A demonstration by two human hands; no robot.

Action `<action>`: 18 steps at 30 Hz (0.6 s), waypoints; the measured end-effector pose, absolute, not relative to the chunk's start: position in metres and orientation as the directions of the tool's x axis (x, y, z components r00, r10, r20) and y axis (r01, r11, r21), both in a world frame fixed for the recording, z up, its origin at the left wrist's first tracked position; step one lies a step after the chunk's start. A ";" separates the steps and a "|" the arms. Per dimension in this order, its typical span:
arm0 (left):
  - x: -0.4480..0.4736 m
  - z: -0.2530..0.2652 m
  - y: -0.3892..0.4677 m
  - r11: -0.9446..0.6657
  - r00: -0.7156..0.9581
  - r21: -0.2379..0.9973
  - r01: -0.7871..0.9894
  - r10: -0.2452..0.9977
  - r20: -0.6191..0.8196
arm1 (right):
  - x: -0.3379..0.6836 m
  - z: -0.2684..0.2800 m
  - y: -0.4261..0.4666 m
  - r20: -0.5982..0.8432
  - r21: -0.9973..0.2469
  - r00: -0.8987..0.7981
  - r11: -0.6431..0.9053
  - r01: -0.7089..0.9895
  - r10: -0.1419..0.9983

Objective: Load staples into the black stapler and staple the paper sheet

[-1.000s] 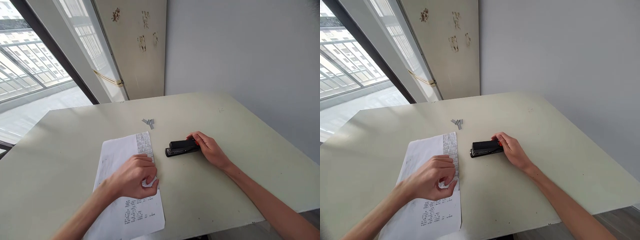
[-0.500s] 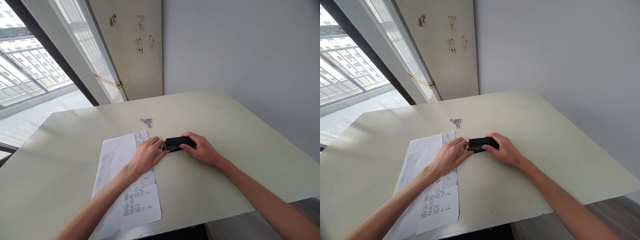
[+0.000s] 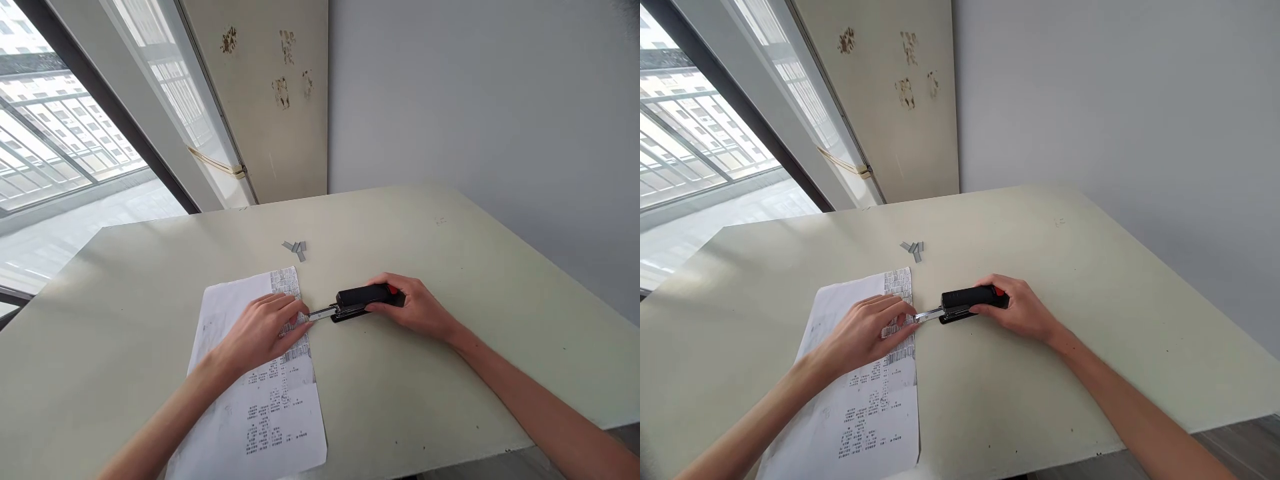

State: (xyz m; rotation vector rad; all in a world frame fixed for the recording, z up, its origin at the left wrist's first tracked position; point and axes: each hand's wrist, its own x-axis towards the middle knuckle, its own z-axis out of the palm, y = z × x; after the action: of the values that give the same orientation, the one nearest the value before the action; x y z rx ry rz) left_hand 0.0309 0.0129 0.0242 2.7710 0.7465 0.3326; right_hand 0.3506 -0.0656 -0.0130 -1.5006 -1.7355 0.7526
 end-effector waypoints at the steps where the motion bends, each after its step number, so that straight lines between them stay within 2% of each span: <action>1: 0.029 0.026 0.014 -0.831 0.840 0.298 0.469 0.524 0.142 | 0.350 -0.013 -0.066 0.133 -0.807 -0.073 0.151 0.571 0.988; 5: 0.029 0.028 0.040 -0.746 0.746 0.320 0.583 0.648 0.151 | 0.351 -0.013 -0.065 0.120 -0.800 -0.072 0.139 0.584 0.990; 8: 0.036 0.023 0.080 -0.662 0.631 0.277 0.696 0.749 0.203 | 0.351 -0.012 -0.064 0.114 -0.796 -0.076 0.137 0.589 0.991; 11: 0.045 0.014 0.119 -0.654 0.622 0.210 0.727 0.756 0.203 | 0.351 -0.012 -0.064 0.111 -0.806 -0.081 0.138 0.576 0.990; 14: 0.049 0.005 0.137 -0.640 0.613 0.226 0.735 0.769 0.183 | 0.350 -0.012 -0.064 0.109 -0.812 -0.081 0.136 0.567 0.991; 18: 0.040 -0.001 0.132 -0.628 0.582 0.260 0.734 0.778 0.235 | 0.350 -0.012 -0.064 0.115 -0.810 -0.079 0.140 0.570 0.990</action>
State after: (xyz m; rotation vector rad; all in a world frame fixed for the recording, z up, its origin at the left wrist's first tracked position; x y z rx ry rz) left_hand 0.0401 0.1322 -0.0005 2.6727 1.2840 0.4975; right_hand 0.3502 -0.0643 -0.0121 -1.5097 -1.7356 0.7818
